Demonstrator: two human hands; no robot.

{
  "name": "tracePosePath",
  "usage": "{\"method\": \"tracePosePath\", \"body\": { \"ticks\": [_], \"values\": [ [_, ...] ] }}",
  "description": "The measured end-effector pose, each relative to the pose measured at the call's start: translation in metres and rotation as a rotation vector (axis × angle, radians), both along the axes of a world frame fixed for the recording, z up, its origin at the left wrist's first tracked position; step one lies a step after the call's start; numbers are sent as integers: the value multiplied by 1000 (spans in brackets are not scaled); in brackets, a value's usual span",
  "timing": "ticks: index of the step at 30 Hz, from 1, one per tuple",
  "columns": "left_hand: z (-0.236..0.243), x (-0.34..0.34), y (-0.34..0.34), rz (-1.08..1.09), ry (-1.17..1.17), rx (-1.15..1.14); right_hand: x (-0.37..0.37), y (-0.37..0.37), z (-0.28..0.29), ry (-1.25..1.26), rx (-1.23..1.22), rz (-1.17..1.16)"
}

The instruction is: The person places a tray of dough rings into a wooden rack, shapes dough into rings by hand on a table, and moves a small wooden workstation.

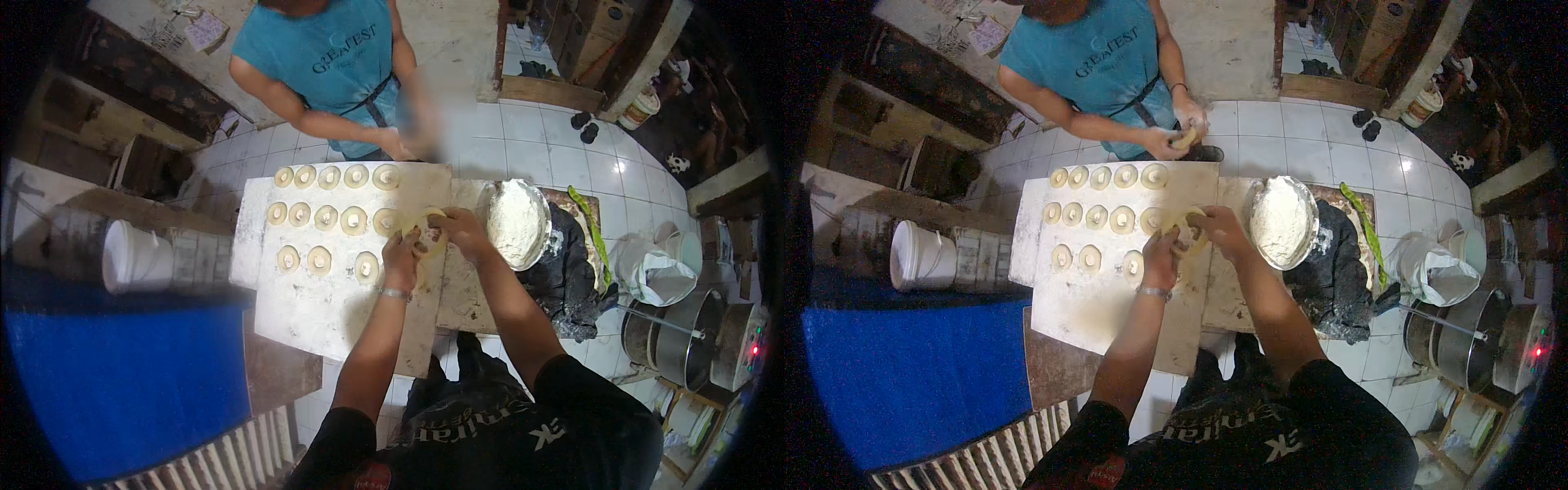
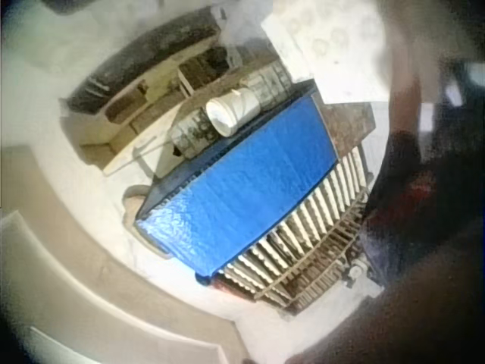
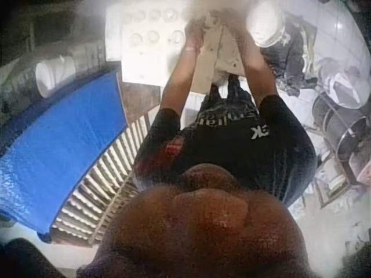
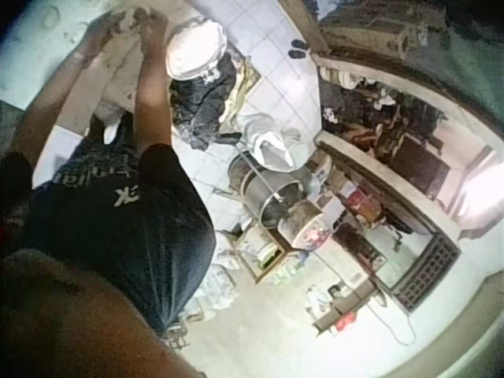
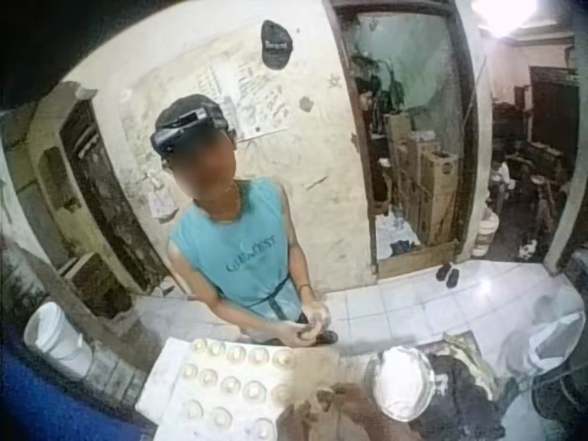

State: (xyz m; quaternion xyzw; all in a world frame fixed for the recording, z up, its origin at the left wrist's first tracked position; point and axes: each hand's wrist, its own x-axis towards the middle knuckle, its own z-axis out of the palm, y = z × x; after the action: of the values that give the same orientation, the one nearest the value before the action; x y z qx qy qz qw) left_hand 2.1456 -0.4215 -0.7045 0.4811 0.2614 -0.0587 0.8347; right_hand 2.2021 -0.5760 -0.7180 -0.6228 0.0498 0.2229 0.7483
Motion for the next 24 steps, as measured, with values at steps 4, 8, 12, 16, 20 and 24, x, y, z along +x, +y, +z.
{"method": "tracePosePath", "body": {
  "ticks": [4, 8, 12, 16, 20, 24],
  "values": [
    [-71, 4, 25, -124, 279, 453, 9, 6, -54, -175, -433, 75],
    [-79, -57, 26, 111, -37, 200, -13, 0, -110, -154, -235, -99],
    [-33, -147, 44, 207, 158, 190, -25, 10, -117, -348, -555, -191],
    [-31, -221, 84, 222, 370, 282, -8, 45, -59, -672, -1088, 93],
    [-41, -248, 112, 268, 385, 242, 21, 74, -68, -603, -1233, 290],
    [-61, -256, 142, 256, 353, 178, 6, 82, -75, -552, -1097, 116]
  ]
}}
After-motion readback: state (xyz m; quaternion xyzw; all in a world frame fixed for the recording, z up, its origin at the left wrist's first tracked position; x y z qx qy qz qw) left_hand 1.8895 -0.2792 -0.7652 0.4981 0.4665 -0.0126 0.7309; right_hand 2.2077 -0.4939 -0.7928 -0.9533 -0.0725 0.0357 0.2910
